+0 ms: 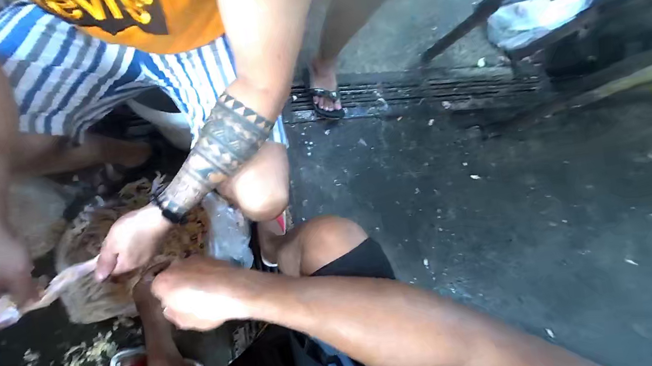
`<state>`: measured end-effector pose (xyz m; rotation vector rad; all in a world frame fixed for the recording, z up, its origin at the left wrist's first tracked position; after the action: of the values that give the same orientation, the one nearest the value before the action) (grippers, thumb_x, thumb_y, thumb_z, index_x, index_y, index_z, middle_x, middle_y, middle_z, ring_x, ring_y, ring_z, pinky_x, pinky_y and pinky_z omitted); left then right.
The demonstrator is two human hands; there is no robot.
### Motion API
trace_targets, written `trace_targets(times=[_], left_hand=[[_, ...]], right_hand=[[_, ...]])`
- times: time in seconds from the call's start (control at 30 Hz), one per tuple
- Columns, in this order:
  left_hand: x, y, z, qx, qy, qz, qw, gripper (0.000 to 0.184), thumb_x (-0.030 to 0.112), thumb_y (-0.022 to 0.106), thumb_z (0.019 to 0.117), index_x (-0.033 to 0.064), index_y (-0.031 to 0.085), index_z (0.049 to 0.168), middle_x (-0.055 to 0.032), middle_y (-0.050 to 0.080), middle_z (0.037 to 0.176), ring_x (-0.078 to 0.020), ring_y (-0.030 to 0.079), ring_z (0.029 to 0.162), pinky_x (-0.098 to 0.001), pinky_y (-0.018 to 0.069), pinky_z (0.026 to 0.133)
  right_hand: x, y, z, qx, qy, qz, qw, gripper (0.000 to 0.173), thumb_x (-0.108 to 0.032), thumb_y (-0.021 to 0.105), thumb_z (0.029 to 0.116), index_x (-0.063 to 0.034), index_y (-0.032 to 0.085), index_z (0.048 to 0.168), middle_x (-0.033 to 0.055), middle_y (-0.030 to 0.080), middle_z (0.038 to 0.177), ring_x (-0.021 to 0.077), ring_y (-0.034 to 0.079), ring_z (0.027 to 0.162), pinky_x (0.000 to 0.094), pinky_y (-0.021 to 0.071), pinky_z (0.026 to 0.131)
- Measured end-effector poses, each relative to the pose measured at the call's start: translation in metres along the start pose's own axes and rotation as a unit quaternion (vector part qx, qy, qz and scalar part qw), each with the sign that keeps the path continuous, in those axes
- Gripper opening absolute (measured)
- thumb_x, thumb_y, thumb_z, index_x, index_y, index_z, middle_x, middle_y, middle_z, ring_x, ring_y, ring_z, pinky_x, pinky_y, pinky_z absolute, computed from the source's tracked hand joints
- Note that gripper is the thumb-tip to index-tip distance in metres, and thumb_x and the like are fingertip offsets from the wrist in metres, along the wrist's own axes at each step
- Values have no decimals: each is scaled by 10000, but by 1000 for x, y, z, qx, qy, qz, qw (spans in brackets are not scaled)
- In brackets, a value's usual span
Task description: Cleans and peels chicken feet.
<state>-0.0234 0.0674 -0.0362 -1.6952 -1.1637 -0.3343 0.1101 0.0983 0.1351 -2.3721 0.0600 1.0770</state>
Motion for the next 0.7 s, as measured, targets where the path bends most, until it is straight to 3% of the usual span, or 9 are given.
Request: trace_targets(times=[0.03,0.13,0.2,0.27,0.37,0.5,0.6,0.7], left_hand=[[10,-13,-15,9,24,18,1000,230,63,539,1023,-39,704,1145,-194,718,1069,-286,686,1013,-499,532,960],[22,-57,-57,46,53,-1,998,195,181,640,1002,44,733,1106,-65,734,951,-133,698,818,-368,600,790],[31,-92,-85,75,52,-2,996,176,221,665,995,102,753,1090,-19,742,941,-101,700,817,-355,603,789],[42,-123,-113,104,78,11,991,140,223,688,984,140,766,1065,18,751,942,-71,707,839,-347,609,811],[63,-153,-143,109,141,27,984,105,180,708,970,156,770,1050,48,759,957,-40,715,867,-324,623,832],[90,-154,-162,50,242,79,966,121,186,684,980,136,773,1045,30,754,972,-44,709,870,-303,615,840],[98,-134,-170,4,288,121,950,157,177,653,977,112,775,1053,-20,752,1013,-103,708,939,-341,586,905],[100,-111,-175,11,346,113,931,142,161,652,976,100,777,1004,-41,747,988,-145,713,960,-367,584,918]], right_hand=[[5,0,2,10,13,-1,1000,192,-167,568,997,-23,677,1062,173,691,1047,351,677,1010,597,549,815],[16,-1,7,45,43,14,998,345,-319,497,1075,-34,687,1044,176,694,1009,348,685,988,590,545,837],[20,0,12,82,34,18,996,454,-448,492,1070,-48,685,977,158,684,920,327,690,894,574,561,791],[17,5,15,102,-10,42,994,523,-487,464,1074,-32,677,930,148,654,829,300,666,788,539,556,737],[8,12,13,90,-60,84,991,551,-510,449,1075,-27,691,968,115,626,778,239,628,706,473,551,704],[-8,23,7,68,-130,100,984,507,-496,505,1054,-33,646,900,70,565,733,175,563,668,405,503,665],[-13,31,6,74,-146,124,979,457,-433,524,1054,-14,668,940,67,599,797,140,572,733,373,507,727],[-12,28,2,90,-130,97,983,359,-306,535,1050,4,697,970,99,654,861,165,619,798,390,528,774]])
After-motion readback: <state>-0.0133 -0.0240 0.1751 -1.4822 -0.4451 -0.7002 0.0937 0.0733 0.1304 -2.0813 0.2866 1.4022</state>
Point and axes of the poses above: each hand's wrist, its own z-axis towards the middle knuckle, its own y-axis out of the palm, x = y × z, the point moved 8 cm from there along z, towards the middle knuckle
